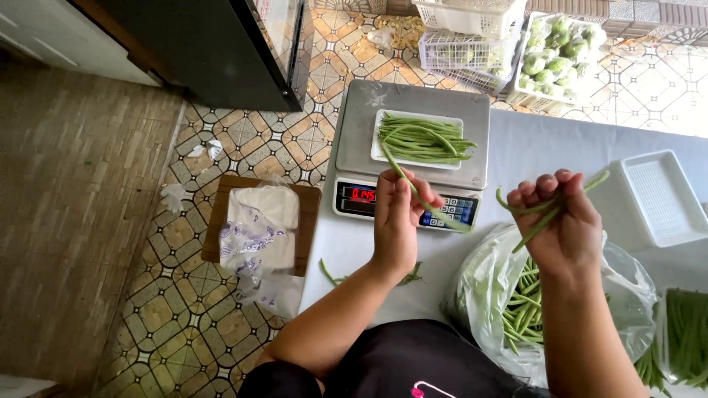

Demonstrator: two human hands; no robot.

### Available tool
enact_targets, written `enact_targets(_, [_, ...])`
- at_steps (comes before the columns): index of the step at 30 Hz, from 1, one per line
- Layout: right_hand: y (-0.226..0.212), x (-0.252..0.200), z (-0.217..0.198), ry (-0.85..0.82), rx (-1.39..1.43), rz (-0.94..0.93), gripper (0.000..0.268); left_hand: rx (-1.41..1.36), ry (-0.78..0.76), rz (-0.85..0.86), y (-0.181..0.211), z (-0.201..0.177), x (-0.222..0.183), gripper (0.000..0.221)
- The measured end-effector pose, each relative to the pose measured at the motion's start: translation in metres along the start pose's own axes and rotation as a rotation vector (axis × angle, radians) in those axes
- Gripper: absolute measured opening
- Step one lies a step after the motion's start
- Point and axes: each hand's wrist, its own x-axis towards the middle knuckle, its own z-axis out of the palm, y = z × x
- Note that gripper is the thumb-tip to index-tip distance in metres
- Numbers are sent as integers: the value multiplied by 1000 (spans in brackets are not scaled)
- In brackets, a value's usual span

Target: Sorting and weighing green beans on a digital scale for portioning and packaging.

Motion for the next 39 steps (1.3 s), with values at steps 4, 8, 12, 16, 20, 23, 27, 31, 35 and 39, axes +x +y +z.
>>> enact_targets(4, [6,-15,25,-118,-217,38,22,-59,15,-126,-6,2,-1,14])
enact_targets(8, [8,-22,34,-275,-294,208,25,63,-92,-256,-6,5,-5,11])
enact_targets(12, [14,-27,41,-301,-288,242,30,74,-192,-323,-11,5,-10,9])
enact_targets(16, [19,-28,43,-170,-322,177,23,137,-231,-282,-14,6,-14,9])
enact_targets(20, [24,-27,37,-116,-421,84,23,132,-224,-283,-26,1,-16,14])
enact_targets(23, [35,-28,38,-93,-556,24,26,176,-233,-230,-29,0,-17,17])
enact_targets(27, [48,-25,36,-49,-847,-142,18,183,-205,-220,-33,4,-20,17])
enact_targets(31, [60,-32,50,18,-972,-217,15,200,-125,-234,-42,7,-28,20])
enact_targets(35, [73,-31,54,21,-1066,-241,11,214,9,-244,-50,2,-25,21])
enact_targets(39, [81,-33,63,105,-926,-250,13,258,32,-216,-42,7,-24,20])
